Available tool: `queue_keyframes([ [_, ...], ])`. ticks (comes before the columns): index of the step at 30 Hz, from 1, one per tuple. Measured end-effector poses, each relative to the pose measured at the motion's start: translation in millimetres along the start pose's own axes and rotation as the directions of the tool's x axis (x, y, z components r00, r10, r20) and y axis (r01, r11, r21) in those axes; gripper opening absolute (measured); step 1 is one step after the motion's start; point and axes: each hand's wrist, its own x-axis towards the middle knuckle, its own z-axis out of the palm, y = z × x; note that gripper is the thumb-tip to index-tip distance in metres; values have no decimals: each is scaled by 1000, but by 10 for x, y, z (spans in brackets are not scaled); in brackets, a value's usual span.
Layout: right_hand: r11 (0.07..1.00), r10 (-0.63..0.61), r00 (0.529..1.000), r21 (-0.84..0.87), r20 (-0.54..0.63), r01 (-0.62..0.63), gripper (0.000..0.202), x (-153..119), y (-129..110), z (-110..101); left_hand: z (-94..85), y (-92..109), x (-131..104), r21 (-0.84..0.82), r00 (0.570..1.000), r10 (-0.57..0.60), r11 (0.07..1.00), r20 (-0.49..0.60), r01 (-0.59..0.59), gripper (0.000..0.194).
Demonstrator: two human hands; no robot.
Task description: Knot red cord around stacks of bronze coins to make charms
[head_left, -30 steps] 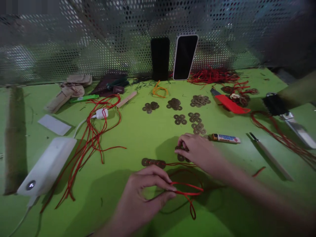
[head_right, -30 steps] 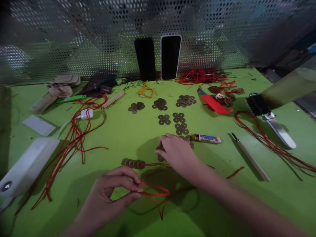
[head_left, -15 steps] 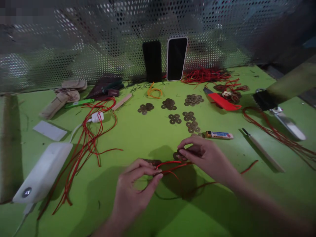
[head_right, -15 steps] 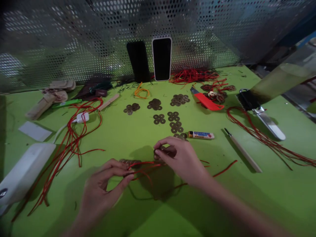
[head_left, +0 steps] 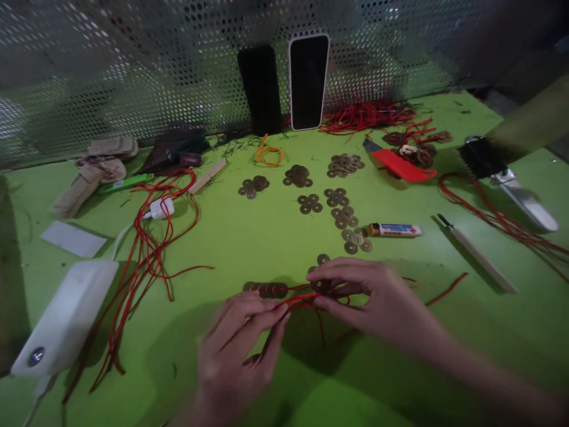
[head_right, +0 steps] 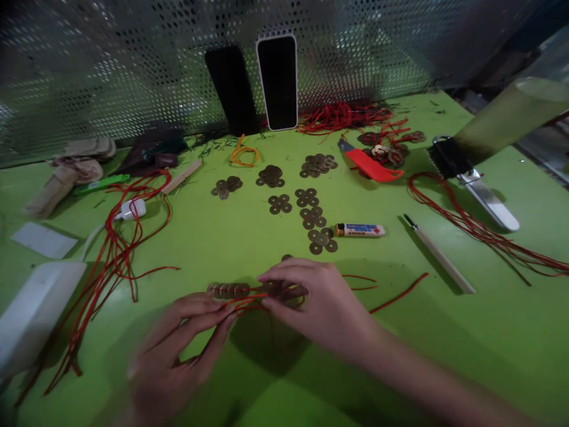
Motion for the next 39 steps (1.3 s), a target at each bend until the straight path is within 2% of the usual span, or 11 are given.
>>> queue_keyframes([
  [9, 992, -83, 996, -93, -11, 82, 31, 9, -52, -5, -13, 10, 46, 105, 994, 104, 989, -20, -102, 22],
  [14, 984, -134, 990, -119, -39, 129, 31, 5, -43, 17, -22, 42, 53, 122, 994, 107, 987, -7, -105, 25],
  [21, 988, -93, 995, -127, -45, 87, 28, 0, -39, 18, -58, 85, 90, 167, 984, 177, 970, 24, -179, 18],
  [27, 983, -125, 990, -145, -72, 114, 31, 8, -43, 41, -92, 121, 126, 209, 970, 224, 948, 91, -238, 14],
  [35, 981, -141, 989, -141, -39, 134, 33, -9, -77, 38, -38, 76, 16, 171, 979, 166, 968, 120, -185, 19],
  [39, 978, -159, 987, -143, -21, 154, 38, -20, -72, 37, -24, 85, 11, 190, 986, 134, 970, 95, -150, 19],
])
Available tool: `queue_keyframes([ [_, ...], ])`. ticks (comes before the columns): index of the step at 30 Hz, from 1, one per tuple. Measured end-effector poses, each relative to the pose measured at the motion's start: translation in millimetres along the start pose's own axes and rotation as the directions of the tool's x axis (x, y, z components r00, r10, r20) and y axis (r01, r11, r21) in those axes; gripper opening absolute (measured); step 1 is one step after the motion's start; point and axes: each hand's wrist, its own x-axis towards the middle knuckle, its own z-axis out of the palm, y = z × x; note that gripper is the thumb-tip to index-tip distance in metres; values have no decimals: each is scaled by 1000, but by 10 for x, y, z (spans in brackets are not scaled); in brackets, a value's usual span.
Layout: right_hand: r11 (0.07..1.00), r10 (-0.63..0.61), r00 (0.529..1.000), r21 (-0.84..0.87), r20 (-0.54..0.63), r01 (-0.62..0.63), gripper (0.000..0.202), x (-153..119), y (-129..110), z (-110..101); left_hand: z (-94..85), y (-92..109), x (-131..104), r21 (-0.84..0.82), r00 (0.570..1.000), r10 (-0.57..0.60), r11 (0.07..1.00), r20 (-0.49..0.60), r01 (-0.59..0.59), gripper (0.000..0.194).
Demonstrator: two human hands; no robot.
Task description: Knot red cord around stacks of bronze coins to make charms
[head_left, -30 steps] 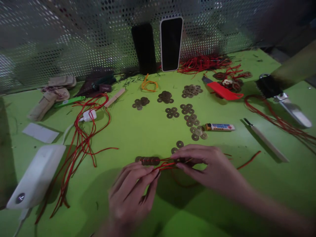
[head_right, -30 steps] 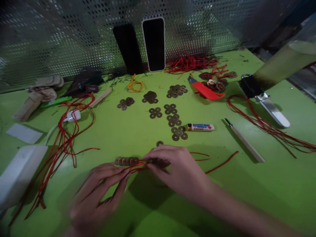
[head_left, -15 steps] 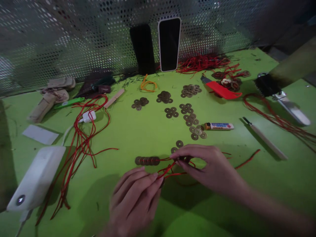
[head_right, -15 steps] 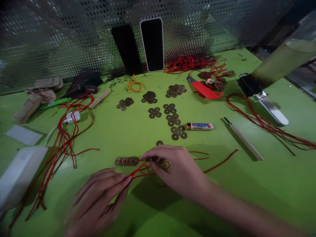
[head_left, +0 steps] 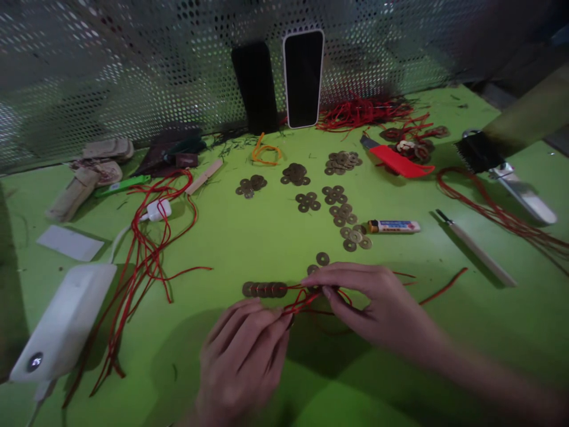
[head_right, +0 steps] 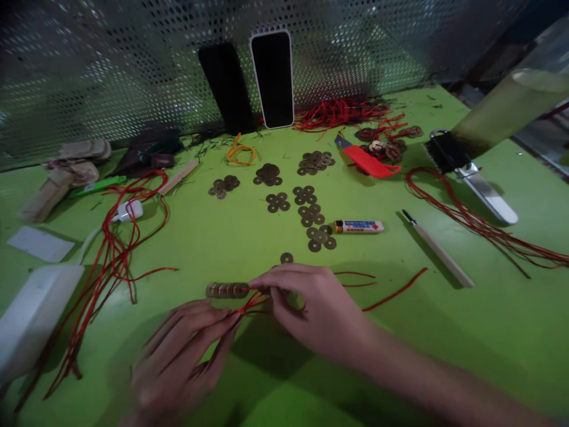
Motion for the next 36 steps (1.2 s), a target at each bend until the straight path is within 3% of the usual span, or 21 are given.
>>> queue_keyframes([
  [10, 999, -37, 998, 24, -47, 38, 33, -1, -19, 13, 5, -8, 27, 48, 996, -14, 999, 85, 9, 17],
  [17, 999, -26, 997, 38, -71, 29, 33, -6, 19, 24, 21, -1, 28, 30, 991, 110, 993, 76, -113, 13],
  [22, 999, -22, 998, 35, -58, 24, 34, 5, 13, 39, 34, 36, 28, -42, 963, 182, 983, 198, -177, 16],
  [29, 998, -69, 996, -9, -48, 69, 35, 1, -2, 25, 23, 2, 24, -100, 976, 39, 995, 213, -17, 14],
  [36, 998, 58, 998, -28, 19, -58, 30, -9, 74, 24, -47, -41, 55, -231, 949, -181, 942, 257, 242, 13],
])
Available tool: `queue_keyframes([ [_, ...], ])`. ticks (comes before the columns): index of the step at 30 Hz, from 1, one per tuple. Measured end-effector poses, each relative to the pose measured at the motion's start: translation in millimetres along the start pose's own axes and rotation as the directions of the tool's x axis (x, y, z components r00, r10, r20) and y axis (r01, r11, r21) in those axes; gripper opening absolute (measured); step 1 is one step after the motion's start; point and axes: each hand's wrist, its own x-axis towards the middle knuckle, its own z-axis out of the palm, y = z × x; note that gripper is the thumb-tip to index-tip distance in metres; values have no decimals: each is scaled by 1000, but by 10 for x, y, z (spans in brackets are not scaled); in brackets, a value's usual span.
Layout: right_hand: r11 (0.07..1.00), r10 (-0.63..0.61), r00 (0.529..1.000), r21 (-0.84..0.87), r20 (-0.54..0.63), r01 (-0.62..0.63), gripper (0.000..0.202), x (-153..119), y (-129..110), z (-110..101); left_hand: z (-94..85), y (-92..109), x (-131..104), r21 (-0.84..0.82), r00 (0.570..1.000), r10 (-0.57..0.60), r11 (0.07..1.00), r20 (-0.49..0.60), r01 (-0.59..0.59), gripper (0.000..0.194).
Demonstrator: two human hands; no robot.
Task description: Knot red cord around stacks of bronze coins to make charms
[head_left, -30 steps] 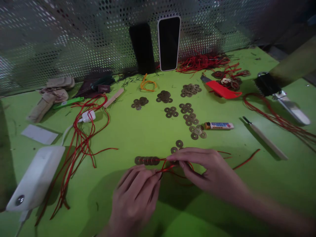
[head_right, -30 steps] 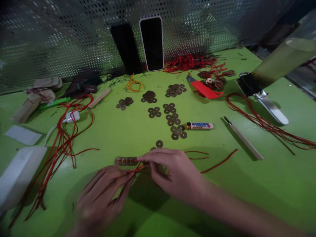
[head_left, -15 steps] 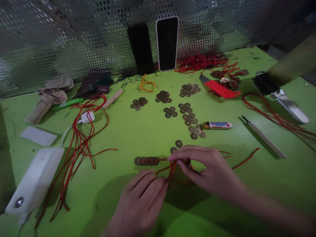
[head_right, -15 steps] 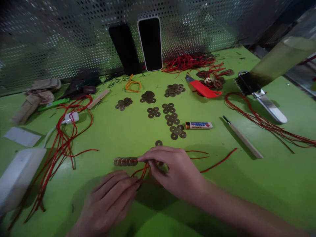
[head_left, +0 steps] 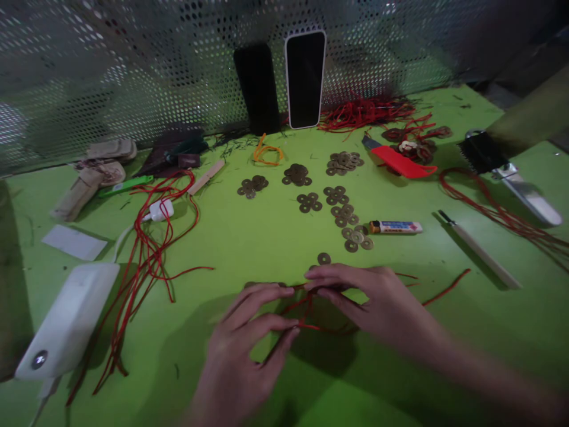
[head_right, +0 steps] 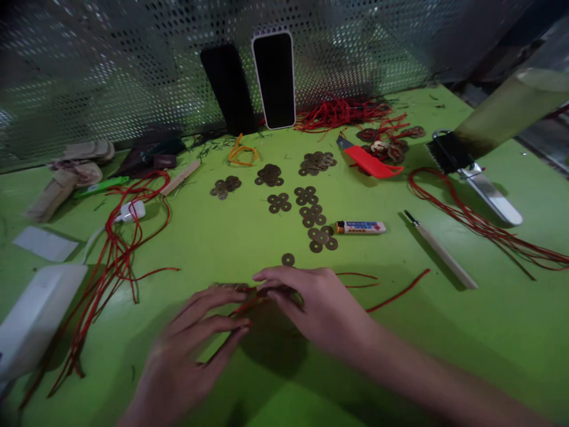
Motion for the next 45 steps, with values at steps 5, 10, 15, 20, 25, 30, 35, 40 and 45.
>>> queue_keyframes([
  [5, 998, 44, 999, -36, 10, -44, 20, 7, 19, -8, -121, -54, -10, -290, 970, -243, 928, 8, 235, 14],
  [10, 999, -25, 1000, 29, 16, 24, 19, -31, -25, 21, -81, -80, -16, -337, 938, -341, 877, 66, 343, 17],
  [15, 986, -132, 991, 100, 0, 131, 17, -69, -64, 98, -17, -50, -23, -290, 947, -317, 903, 50, 317, 19],
  [20, 978, -189, 982, 80, -27, 190, 15, -96, -65, 156, -3, -44, -20, -287, 932, -356, 888, 63, 359, 21],
  [25, 975, -195, 981, 106, -9, 195, 14, -99, -62, 171, -5, -34, -22, -261, 903, -411, 865, 124, 429, 18],
  [30, 979, -125, 991, 168, 44, 116, 22, -69, -63, 131, -10, -22, -26, -233, 904, -406, 873, 136, 427, 16],
  [35, 963, -78, 995, 265, 62, 59, 31, -53, -53, 87, -24, -19, -16, -267, 900, -415, 859, 135, 437, 15],
  [40, 981, -90, 996, 171, -28, 94, 21, -2, -11, -52, -30, -39, -29, -321, 887, -439, 827, 143, 461, 12],
  [45, 994, -84, 923, 38, -377, 106, 15, 60, 184, -426, -38, -48, -44, -352, 857, -484, 782, 177, 515, 8],
])
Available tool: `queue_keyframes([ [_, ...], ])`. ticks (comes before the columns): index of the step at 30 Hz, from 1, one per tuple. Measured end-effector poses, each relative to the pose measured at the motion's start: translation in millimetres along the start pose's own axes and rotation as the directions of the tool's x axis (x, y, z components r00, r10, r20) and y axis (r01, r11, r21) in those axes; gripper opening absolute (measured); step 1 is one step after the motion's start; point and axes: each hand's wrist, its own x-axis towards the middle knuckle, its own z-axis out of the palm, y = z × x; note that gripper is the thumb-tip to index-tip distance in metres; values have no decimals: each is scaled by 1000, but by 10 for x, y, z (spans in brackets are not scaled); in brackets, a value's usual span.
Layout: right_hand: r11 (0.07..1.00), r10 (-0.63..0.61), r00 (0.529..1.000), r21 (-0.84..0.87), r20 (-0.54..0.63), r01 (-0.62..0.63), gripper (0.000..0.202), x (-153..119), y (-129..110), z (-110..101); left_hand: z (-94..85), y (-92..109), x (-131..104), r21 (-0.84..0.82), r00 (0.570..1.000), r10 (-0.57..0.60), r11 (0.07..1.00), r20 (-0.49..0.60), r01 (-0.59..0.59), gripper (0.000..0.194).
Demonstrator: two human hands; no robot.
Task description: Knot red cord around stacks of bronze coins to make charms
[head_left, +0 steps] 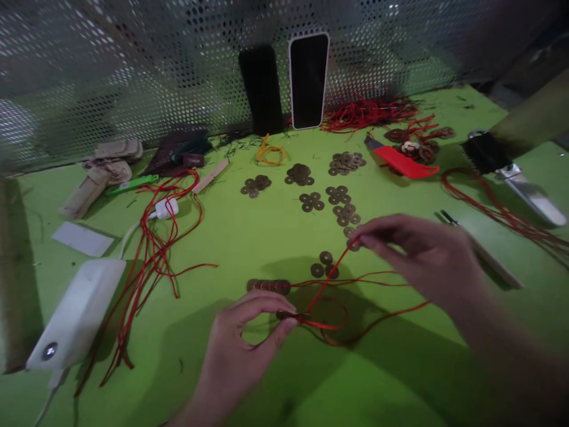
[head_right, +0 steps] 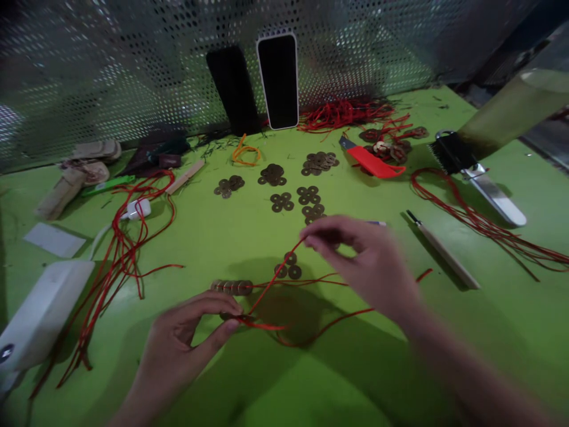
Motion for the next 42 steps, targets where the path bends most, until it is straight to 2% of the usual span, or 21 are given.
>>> queue_keyframes([
  [2, 1000, 18, 969, 10, -246, -16, 16, 84, 105, -142, -2, -1, -1, -5, 1000, -23, 1000, 10, 24, 6],
  [4, 997, 29, 882, 71, -470, 5, 14, 169, 205, -252, -4, -3, 1, -14, 999, -44, 999, 17, 44, 6],
  [7, 983, 34, 745, 158, -666, 96, 13, 269, 328, -369, -6, -4, 7, -35, 997, -70, 997, 18, 70, 5],
  [9, 975, 49, 702, 187, -711, 122, 16, 294, 387, -446, -8, 1, 9, -53, 996, -84, 995, 21, 85, 5],
  [11, 977, 89, 696, 197, -713, 77, 17, 282, 421, -530, -8, 10, 9, -68, 996, -86, 994, 32, 88, 6],
  [13, 990, 73, 695, 135, -715, 35, 17, 249, 416, -590, -4, 16, 7, -78, 996, -81, 993, 36, 84, 5],
  [16, 985, -154, 670, -165, -726, 47, 22, 175, 296, -528, 11, 10, 1, -92, 997, -72, 993, 32, 75, 4],
  [17, 964, -230, 680, -258, -696, 63, 27, 141, 229, -450, 18, 5, 0, -94, 997, -75, 993, 32, 78, 4],
  [18, 945, -276, 721, -318, -636, 82, 30, 102, 153, -345, 24, 0, 0, -93, 996, -81, 992, 32, 83, 4],
  [19, 944, -273, 802, -309, -531, 116, 32, 57, 77, -220, 29, -3, 0, -89, 996, -89, 992, 31, 91, 4],
  [20, 953, -263, 897, -242, -355, 183, 34, 9, 5, -84, 33, -3, 2, -86, 995, -94, 992, 27, 97, 5],
  [21, 965, -228, 973, -144, -42, 220, 34, -40, -57, 52, 34, 0, 4, -84, 995, -95, 992, 24, 97, 5],
  [22, 963, -238, 948, -79, 211, 259, 33, -85, -105, 177, 33, 7, 6, -86, 996, -89, 992, 26, 91, 4],
  [23, 964, -226, 890, -43, 396, 264, 32, -125, -140, 284, 31, 16, 8, -91, 996, -82, 992, 34, 85, 4],
  [24, 969, -202, 822, -16, 532, 248, 28, -156, -162, 368, 27, 27, 11, -97, 996, -71, 992, 46, 75, 5],
  [25, 975, -172, 776, -8, 607, 223, 23, -177, -175, 425, 23, 37, 14, -102, 996, -62, 992, 56, 68, 6],
  [27, 991, -96, 744, -9, 661, 137, 17, -194, -185, 472, 18, 48, 21, -98, 996, -63, 993, 67, 69, 6],
  [29, 996, -54, 764, -15, 644, 83, 21, -188, -190, 462, 17, 39, 30, -89, 995, -80, 992, 60, 85, 5],
  [33, 992, -67, 806, -45, 588, 115, 18, -173, -192, 433, 26, -11, 52, -98, 993, -111, 988, 49, 116, 4],
  [38, 994, 19, 779, -93, 627, 51, 10, -197, -175, 465, 30, -15, 58, -138, 992, -114, 983, 49, 120, 3],
  [42, 989, -77, 821, -60, 566, 134, 12, -225, -159, 495, 30, -17, 45, -137, 992, -117, 983, 51, 124, 3],
])
